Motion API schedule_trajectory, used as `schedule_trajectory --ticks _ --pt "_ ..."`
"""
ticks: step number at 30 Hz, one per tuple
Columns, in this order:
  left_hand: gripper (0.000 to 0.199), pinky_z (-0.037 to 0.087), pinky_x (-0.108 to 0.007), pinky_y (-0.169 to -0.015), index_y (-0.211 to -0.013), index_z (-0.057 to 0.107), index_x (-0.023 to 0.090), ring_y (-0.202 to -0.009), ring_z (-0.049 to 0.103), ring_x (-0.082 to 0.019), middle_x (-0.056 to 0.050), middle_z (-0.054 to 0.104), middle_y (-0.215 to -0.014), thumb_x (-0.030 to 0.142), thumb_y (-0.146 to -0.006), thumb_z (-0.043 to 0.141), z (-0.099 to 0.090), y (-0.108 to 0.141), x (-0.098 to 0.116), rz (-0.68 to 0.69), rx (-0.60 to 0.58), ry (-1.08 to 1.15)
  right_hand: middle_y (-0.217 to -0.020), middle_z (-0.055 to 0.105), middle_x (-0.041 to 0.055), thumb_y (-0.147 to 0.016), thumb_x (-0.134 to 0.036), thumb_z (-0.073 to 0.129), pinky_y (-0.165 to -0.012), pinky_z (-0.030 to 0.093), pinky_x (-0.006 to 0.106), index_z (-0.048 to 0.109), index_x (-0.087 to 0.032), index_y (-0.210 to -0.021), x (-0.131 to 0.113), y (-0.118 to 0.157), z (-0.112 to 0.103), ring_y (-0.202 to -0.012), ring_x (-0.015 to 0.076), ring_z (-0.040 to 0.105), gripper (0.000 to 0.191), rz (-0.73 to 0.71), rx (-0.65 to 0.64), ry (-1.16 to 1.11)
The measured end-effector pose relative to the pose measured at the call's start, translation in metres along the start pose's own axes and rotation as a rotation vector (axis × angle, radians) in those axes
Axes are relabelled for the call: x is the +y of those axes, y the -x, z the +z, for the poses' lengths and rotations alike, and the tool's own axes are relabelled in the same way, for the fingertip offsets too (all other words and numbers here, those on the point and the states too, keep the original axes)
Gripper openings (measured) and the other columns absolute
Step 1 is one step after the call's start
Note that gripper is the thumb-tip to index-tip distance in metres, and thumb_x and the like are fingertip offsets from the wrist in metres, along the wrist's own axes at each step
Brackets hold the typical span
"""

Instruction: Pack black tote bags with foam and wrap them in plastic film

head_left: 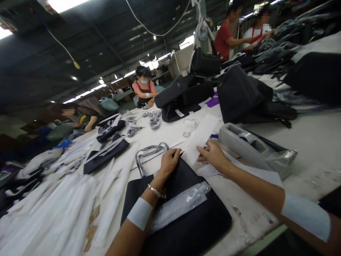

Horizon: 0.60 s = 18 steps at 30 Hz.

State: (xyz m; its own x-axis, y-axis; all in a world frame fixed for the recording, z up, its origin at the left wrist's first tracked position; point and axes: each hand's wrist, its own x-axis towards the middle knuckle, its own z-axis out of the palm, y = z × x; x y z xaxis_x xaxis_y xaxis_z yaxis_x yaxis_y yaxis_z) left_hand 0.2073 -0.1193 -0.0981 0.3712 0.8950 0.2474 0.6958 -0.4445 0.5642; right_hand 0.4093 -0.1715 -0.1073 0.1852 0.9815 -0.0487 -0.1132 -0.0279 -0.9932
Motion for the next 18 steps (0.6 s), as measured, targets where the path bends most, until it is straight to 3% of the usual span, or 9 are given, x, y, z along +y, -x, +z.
schedule_trajectory --ticks 4,6,11,14,16,18 --pt "0.037 0.051 -0.03 -0.085 -0.094 0.076 0.018 -0.087 0.069 -0.019 -0.004 0.075 -0.089 0.042 -0.096 0.047 0.001 0.005 0.0 -0.002 0.188 0.235 -0.074 0.068 0.0021 -0.088 -0.023 0.06 -0.062 0.063 0.031 0.055 -0.018 -0.106 -0.002 0.011 0.013 -0.066 0.0169 0.069 0.02 0.118 -0.054 -0.133" --pt "0.037 0.052 -0.03 -0.082 -0.094 0.076 0.018 -0.082 0.069 -0.018 -0.002 0.074 -0.081 0.042 -0.095 0.048 0.0 0.005 0.001 0.031 0.244 0.275 -0.072 0.067 0.0005 -0.088 -0.023 0.06 -0.061 0.061 0.03 0.053 -0.019 -0.107 -0.001 0.016 0.015 -0.065 0.0165 0.068 0.021 0.149 -0.144 -0.059" --pt "0.034 0.054 -0.03 -0.081 -0.093 0.076 0.018 -0.081 0.069 -0.017 -0.001 0.072 -0.077 0.04 -0.095 0.05 0.001 0.004 0.004 0.071 0.324 0.281 -0.06 0.059 -0.0049 -0.084 -0.025 0.061 -0.049 0.047 0.023 0.051 -0.019 -0.089 -0.011 0.012 0.008 -0.05 0.0122 0.058 0.012 0.083 -0.636 0.53" --pt "0.032 0.055 -0.032 -0.083 -0.093 0.076 0.018 -0.083 0.07 -0.018 -0.002 0.074 -0.08 0.039 -0.094 0.052 0.003 0.004 0.005 0.081 0.31 0.287 -0.062 0.061 -0.0034 -0.077 -0.018 0.061 -0.05 0.044 0.023 0.051 -0.018 -0.077 -0.029 0.001 0.01 -0.052 0.0119 0.056 0.01 0.027 -0.92 0.793" --pt "0.032 0.055 -0.033 -0.084 -0.095 0.076 0.018 -0.084 0.07 -0.019 -0.003 0.075 -0.084 0.039 -0.094 0.053 0.004 0.003 0.003 0.082 0.304 0.294 -0.063 0.062 -0.0018 -0.072 -0.015 0.061 -0.053 0.045 0.023 0.053 -0.017 -0.072 -0.039 -0.005 0.015 -0.055 0.0131 0.058 0.008 0.05 -1.042 0.894" --pt "0.032 0.055 -0.034 -0.085 -0.098 0.076 0.019 -0.087 0.071 -0.02 -0.003 0.076 -0.088 0.039 -0.095 0.052 0.005 0.002 0.001 0.08 0.302 0.305 -0.065 0.063 -0.0005 -0.07 -0.015 0.062 -0.057 0.049 0.026 0.055 -0.016 -0.072 -0.045 -0.006 0.018 -0.059 0.0148 0.061 0.007 0.153 -1.061 0.86"
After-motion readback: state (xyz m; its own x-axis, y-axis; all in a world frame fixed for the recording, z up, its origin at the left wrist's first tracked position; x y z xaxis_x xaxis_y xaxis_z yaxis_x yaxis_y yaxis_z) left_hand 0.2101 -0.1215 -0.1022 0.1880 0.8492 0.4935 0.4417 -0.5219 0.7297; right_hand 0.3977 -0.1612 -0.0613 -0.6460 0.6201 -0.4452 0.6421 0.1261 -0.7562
